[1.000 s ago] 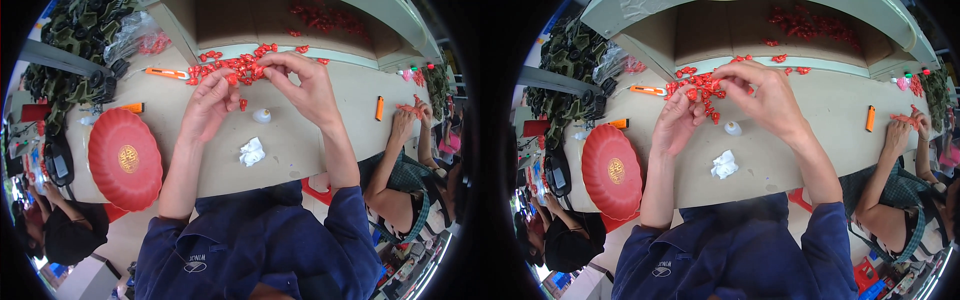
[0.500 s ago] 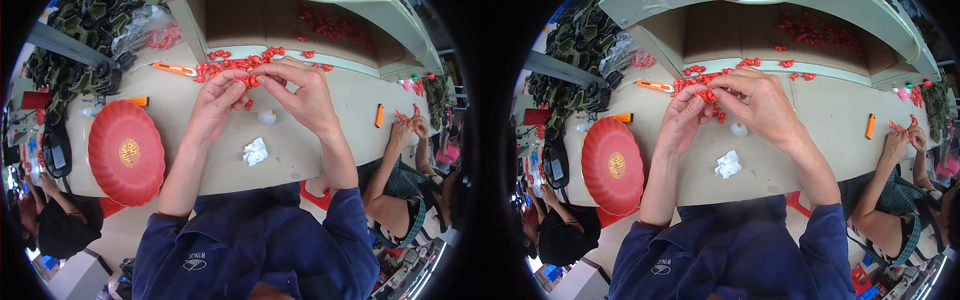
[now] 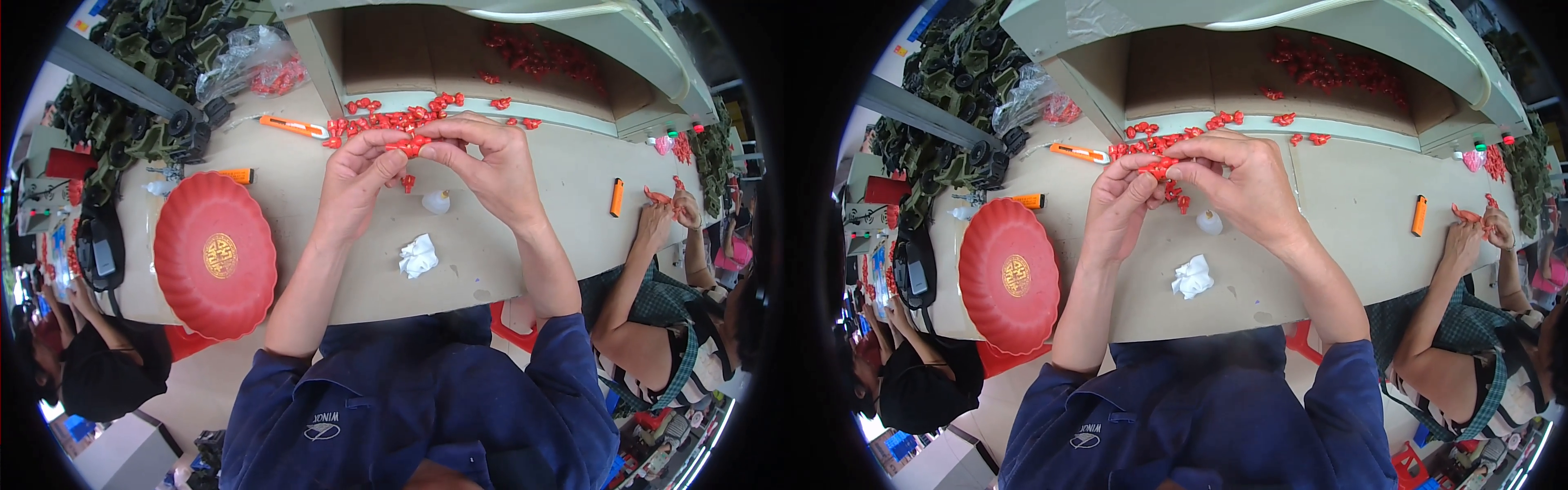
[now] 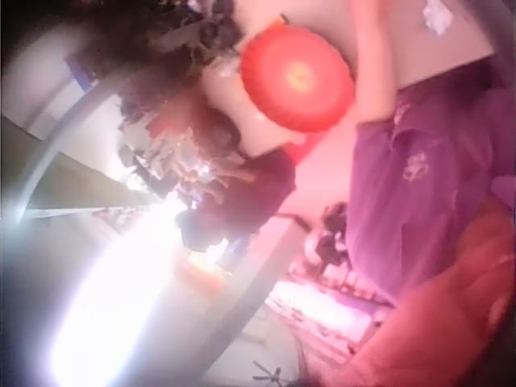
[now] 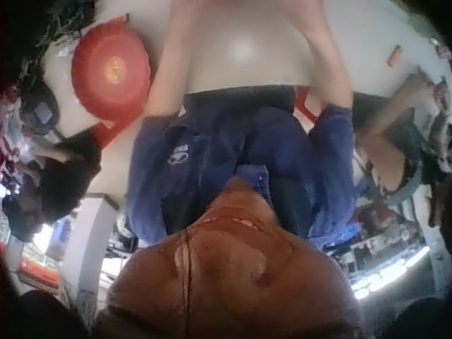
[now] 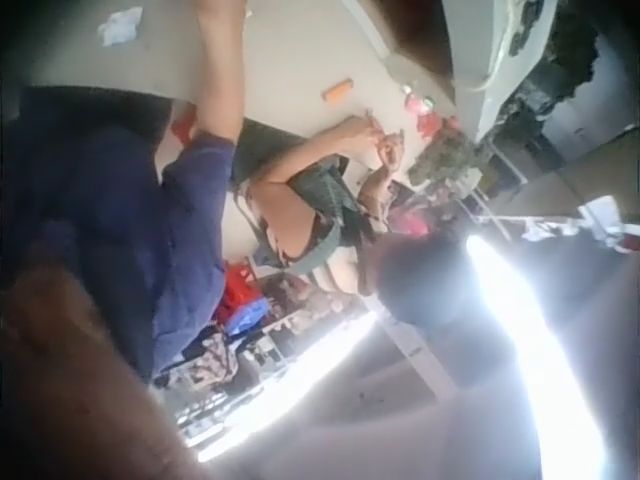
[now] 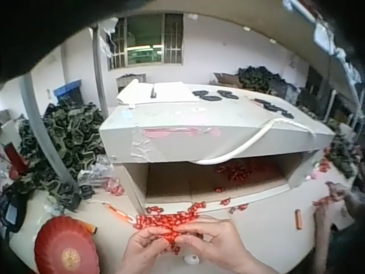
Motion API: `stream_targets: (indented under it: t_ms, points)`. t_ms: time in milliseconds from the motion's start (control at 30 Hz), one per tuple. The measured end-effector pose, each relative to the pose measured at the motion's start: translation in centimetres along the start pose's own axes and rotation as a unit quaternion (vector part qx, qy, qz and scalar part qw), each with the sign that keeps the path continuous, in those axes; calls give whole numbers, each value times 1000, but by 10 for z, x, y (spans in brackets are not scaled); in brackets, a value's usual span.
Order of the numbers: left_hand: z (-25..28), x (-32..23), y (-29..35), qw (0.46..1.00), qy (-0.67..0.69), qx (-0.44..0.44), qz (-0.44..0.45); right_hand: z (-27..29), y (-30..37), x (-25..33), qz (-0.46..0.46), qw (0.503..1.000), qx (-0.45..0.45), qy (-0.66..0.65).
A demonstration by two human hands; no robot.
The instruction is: The person applies glue to small plastic pieces using a squeeze bottle and presses the pieces together by hand.
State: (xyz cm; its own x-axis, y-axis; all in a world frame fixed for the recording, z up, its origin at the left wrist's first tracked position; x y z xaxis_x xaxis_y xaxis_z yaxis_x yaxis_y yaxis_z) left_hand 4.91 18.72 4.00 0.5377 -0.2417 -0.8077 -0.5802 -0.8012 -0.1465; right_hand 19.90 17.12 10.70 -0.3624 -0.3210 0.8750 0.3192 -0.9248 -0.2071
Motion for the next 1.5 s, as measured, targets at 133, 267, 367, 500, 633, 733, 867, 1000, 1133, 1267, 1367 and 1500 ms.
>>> stream_targets:
  t_ms: [133, 267, 367, 500, 633, 733, 867, 1000, 1133, 1267, 1367, 1500]
  points:
    - [-13, -18, -5, 998, -55, 1, -25, 10, 1, 10, 18, 999, -13, -33]
    - [-37, -40, -16, 991, -104, 36, -76, 24, 4, 27, 78, 995, -58, -27]
    - [-56, -57, -25, 985, -131, 50, -101, 37, 5, 40, 141, 985, -99, 4]
    - [-63, -69, -33, 985, -114, 75, -109, 47, 3, 59, 184, 975, -124, 27]
    - [-67, -72, -38, 986, -101, 91, -97, 50, 6, 65, 185, 973, -124, 54]
    - [-65, -74, -36, 985, -101, 100, -100, 49, 6, 67, 184, 974, -123, 53]
    - [-63, -74, -34, 987, -87, 94, -100, 47, 3, 65, 187, 974, -119, 55]
    - [-59, -74, -38, 988, -86, 83, -93, 45, -2, 61, 169, 976, -130, 37]
    - [-59, -75, -39, 990, -78, 82, -89, 45, -4, 60, 172, 975, -132, 38]
    - [-54, -75, -39, 990, -72, 83, -84, 42, -7, 56, 176, 974, -135, 42]
    - [-53, -75, -41, 991, -78, 76, -76, 42, -8, 55, 176, 974, -136, 40]
    - [-52, -74, -41, 991, -79, 75, -74, 42, -9, 54, 168, 976, -131, 39]
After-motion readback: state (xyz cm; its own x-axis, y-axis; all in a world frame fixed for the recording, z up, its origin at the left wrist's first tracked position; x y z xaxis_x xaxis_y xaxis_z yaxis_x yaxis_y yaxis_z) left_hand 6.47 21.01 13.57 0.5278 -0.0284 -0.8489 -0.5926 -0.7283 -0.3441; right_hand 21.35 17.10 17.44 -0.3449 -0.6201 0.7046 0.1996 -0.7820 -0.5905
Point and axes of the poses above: each hand's wrist, its own y-axis away from the middle knuckle, its own z-axis out of the back of the hand, x = y × z, the point moved 4 cm from there along -y, towards the middle knuckle, and after that the axes turned 14 degrees about x, right-handed, at the moved point
